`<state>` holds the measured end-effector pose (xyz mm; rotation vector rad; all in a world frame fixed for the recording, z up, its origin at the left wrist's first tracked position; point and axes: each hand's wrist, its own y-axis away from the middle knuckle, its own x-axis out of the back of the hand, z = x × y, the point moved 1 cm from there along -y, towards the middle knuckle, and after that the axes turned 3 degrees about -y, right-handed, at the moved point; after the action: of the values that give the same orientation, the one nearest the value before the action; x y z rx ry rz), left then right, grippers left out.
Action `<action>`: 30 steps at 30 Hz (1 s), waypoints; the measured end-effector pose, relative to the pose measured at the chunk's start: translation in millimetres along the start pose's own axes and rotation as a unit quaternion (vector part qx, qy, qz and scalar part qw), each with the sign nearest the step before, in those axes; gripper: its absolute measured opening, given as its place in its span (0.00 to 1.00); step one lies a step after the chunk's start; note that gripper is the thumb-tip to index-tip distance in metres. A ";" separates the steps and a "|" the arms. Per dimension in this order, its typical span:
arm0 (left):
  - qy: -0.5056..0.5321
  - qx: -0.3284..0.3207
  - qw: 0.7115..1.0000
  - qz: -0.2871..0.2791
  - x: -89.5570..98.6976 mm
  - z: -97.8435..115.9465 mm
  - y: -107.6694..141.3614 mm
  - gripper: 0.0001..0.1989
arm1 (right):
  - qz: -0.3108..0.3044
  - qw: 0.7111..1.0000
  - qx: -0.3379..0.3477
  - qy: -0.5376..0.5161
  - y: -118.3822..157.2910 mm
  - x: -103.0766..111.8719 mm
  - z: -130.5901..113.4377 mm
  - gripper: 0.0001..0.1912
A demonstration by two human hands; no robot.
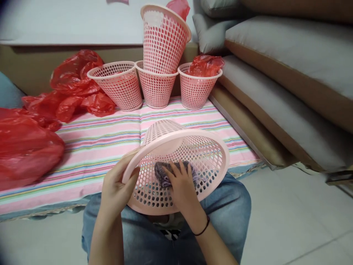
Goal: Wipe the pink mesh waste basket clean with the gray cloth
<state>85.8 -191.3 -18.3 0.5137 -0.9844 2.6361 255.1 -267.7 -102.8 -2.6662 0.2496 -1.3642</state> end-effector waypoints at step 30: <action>0.002 0.096 0.991 0.091 -19.5 6.7 2.5 0.18 | 0.034 0.999 -0.007 0.033 34.4 -40.8 9.7 0.33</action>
<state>103.9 -200.2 -23.3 0.4801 -0.8135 2.9124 236.5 -292.3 -147.4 -2.6017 0.3542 -1.4365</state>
